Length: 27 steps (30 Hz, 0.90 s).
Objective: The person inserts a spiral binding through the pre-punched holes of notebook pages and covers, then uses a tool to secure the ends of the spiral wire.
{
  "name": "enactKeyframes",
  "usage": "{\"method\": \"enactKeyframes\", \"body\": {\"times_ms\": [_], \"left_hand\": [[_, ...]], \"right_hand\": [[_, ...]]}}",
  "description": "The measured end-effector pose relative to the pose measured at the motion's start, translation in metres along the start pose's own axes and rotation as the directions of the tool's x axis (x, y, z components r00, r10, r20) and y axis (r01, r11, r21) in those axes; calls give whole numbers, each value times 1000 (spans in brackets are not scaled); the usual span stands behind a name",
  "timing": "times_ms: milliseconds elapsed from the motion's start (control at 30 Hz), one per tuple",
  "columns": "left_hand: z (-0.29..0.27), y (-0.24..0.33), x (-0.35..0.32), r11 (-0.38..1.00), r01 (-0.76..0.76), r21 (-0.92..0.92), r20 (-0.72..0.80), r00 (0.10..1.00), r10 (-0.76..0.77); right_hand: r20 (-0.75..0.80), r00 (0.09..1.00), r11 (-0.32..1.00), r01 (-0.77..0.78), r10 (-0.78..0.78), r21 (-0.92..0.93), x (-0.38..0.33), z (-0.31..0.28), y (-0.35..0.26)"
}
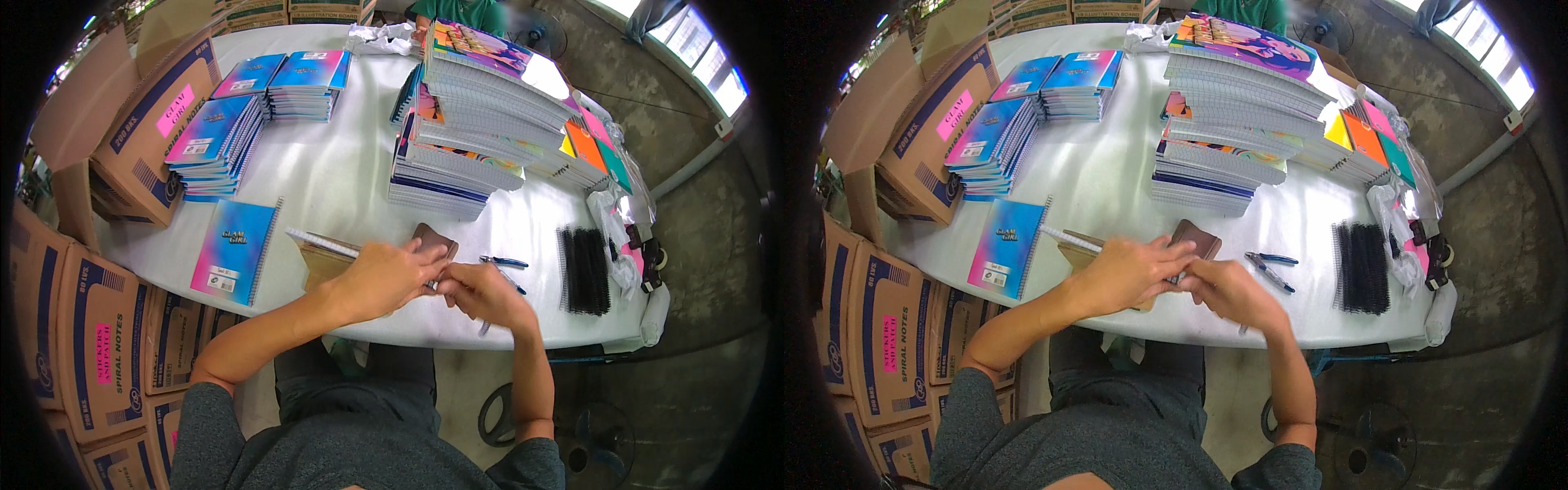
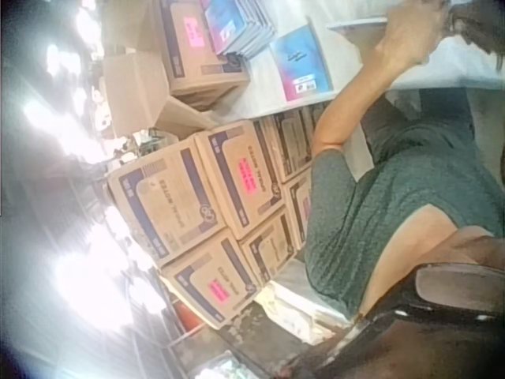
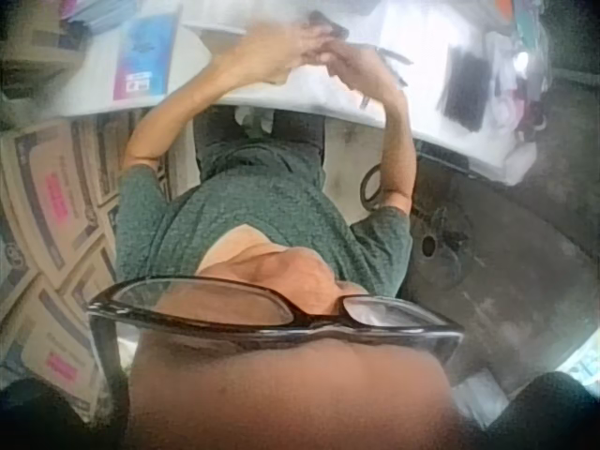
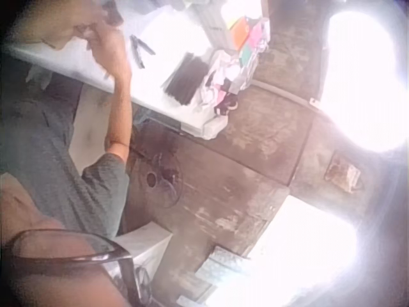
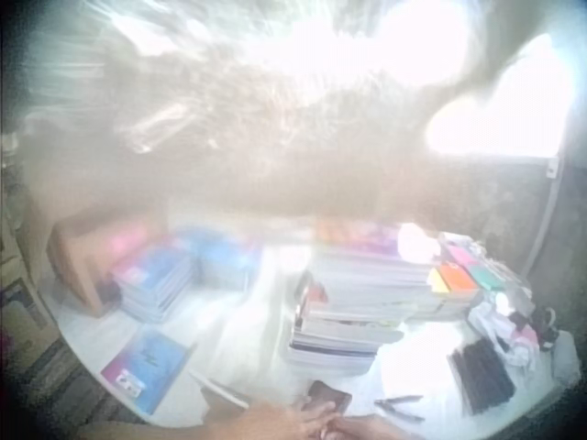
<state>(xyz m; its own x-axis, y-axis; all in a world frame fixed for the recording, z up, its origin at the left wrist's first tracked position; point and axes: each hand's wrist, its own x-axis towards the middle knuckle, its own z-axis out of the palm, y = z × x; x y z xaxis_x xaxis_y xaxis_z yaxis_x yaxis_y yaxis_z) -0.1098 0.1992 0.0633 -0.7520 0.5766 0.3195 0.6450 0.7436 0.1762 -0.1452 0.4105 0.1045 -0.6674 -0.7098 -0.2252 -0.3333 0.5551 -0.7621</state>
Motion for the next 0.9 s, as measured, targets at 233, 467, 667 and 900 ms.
{"method": "enactKeyframes", "body": {"times_ms": [233, 467, 667, 900], "left_hand": [[-2, 9, 6, 995, 1, 101, 59, 998, -6], [-7, -4, -3, 979, 196, 52, -133, 973, -187], [-6, -9, -2, 981, 195, 11, -126, 973, -192], [-7, -8, -2, 973, 226, -36, -129, 965, -229]], "right_hand": [[-172, 899, 828, 277, -402, -488, 65, 16, 133], [51, 820, 657, 418, -569, 627, 41, -49, 64], [240, 901, 904, 276, -362, 327, 53, -58, 41], [178, 935, 903, 225, -305, 367, 54, -44, 51]]}}
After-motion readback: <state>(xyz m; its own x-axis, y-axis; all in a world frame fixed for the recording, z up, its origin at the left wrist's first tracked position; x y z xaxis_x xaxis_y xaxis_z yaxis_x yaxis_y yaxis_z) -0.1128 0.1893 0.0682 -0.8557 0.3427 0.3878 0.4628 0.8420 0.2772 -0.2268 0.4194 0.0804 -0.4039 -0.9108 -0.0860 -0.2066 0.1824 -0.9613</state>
